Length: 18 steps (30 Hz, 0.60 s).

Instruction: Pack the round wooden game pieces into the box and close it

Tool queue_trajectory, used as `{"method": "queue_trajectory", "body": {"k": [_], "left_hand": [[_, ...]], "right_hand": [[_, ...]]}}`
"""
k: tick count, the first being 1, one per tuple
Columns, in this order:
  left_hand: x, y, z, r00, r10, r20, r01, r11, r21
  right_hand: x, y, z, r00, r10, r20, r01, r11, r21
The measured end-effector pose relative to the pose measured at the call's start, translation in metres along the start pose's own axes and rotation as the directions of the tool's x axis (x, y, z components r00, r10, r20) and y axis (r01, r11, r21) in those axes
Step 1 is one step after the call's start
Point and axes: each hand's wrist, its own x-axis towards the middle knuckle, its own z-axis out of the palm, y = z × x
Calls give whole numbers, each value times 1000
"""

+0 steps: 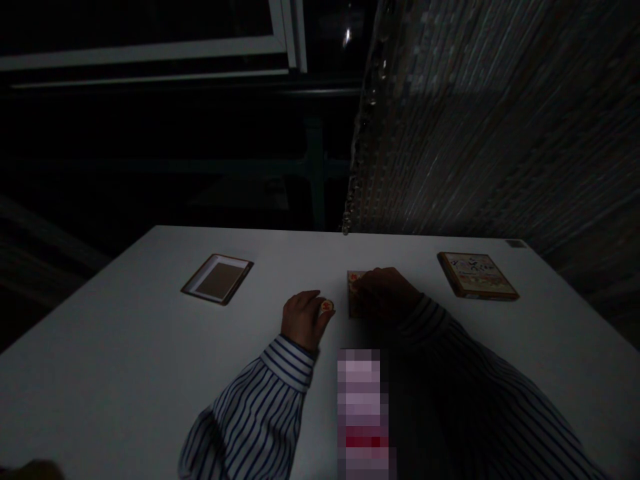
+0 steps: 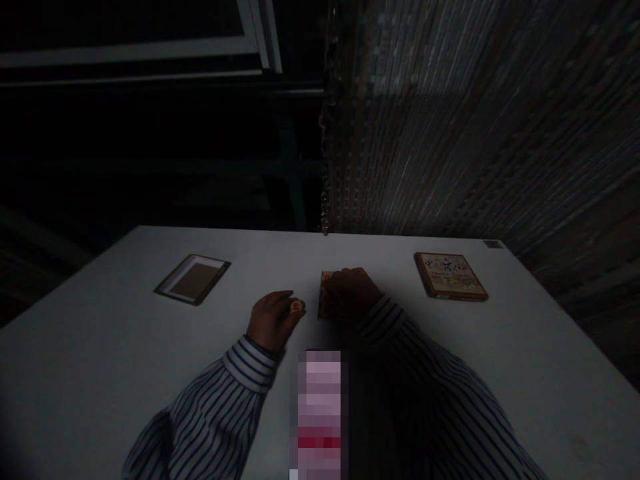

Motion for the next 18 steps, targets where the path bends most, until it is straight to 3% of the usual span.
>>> {"method": "queue_trajectory", "body": {"k": [6, 18], "left_hand": [[3, 6, -9, 995, 49, -84, -52, 998, -33], [6, 20, -18, 990, 79, -120, -91, 991, -101]], "right_hand": [[0, 1, 2, 1000, 1, -25, -1, 1000, 4], [-3, 6, 10, 994, -29, -106, 41, 993, 110]]}}
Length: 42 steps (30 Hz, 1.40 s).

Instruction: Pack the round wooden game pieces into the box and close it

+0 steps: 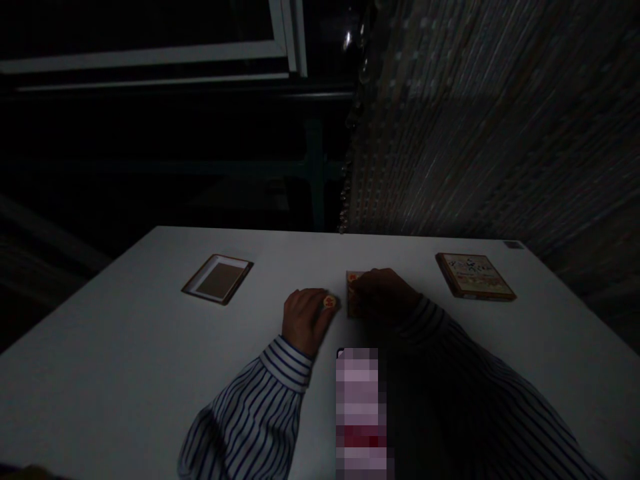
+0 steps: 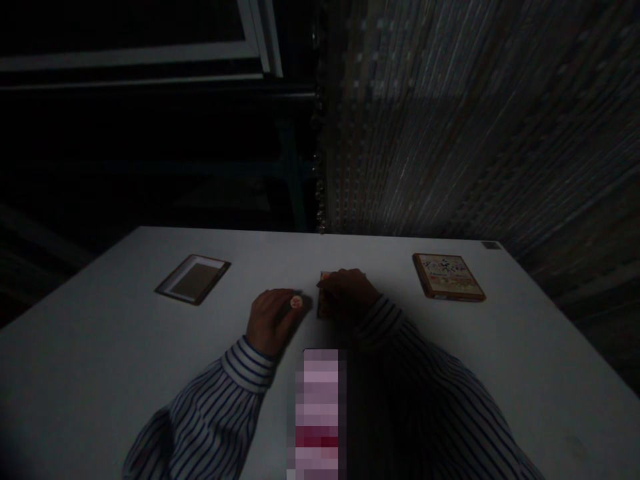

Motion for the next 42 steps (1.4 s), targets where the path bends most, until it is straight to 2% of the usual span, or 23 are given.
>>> {"method": "queue_trajectory", "body": {"k": [7, 18, 25, 33, 42], "left_hand": [[6, 10, -4, 998, -50, 43, 51, 999, -13], [22, 21, -4, 999, -45, 19, 45, 999, -27], [31, 27, 4, 1000, -20, 5, 21, 999, -47], [34, 36, 13, 999, -35, -8, 34, 992, -119], [26, 40, 19, 998, -62, 6, 62, 987, -150]], "right_hand": [[-1, -2, -10, 999, -16, -27, 16, 1000, -17], [-2, -5, -24, 999, 42, 2, -42, 998, -53], [-4, -1, -21, 991, 70, -116, -61, 995, 75], [-7, 0, -26, 988, 121, -92, -89, 952, 294], [-8, 0, -17, 990, 91, -105, -33, 887, 460]]}}
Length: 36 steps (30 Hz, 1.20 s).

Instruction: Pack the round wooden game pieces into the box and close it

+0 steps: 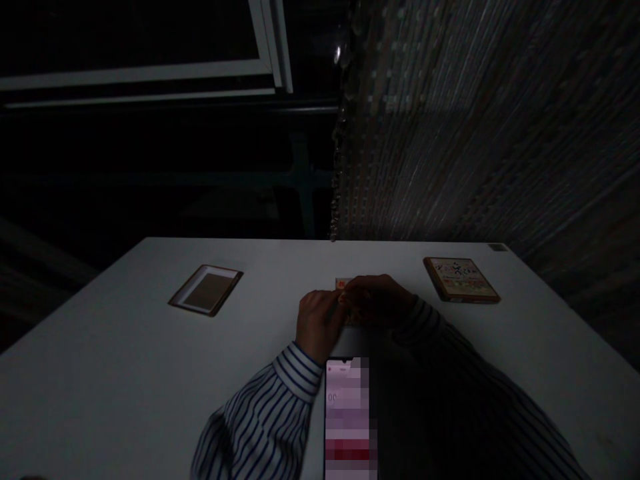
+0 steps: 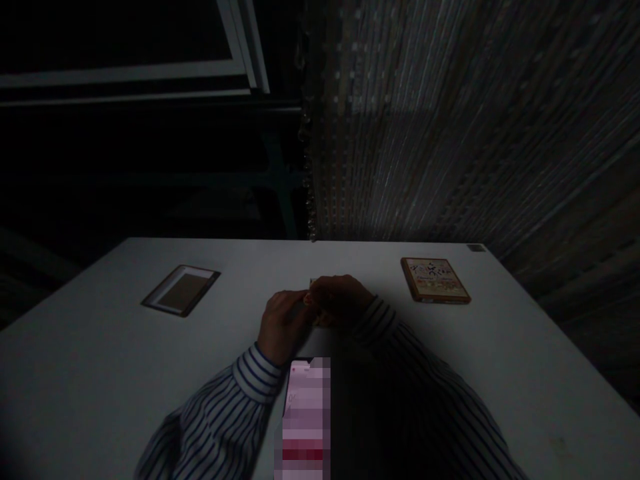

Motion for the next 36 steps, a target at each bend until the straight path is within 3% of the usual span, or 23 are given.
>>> {"method": "queue_trajectory", "body": {"k": [4, 7, 11, 15, 23, 36], "left_hand": [[-1, 0, 1, 998, -59, -37, 57, 997, -55], [-2, 1, 2, 981, -179, -71, 167, 975, -147], [-2, 4, 1, 930, -364, -43, 334, 889, -314], [1, 6, 0, 894, -447, 22, 404, 785, -471], [1, 2, 1, 859, -502, 100, 436, 615, -657], [2, 4, 0, 852, -504, 144, 461, 588, -665]], "right_hand": [[0, 4, 3, 999, -39, -29, 42, 989, 138], [0, 5, 3, 998, -26, -55, 35, 985, 168], [0, 4, 4, 998, 8, -64, 3, 985, 174], [0, 4, 5, 999, 23, -44, -12, 973, 229], [-1, 4, 8, 998, 32, -45, -18, 957, 290], [0, -3, 9, 994, 95, -56, -82, 977, 199]]}}
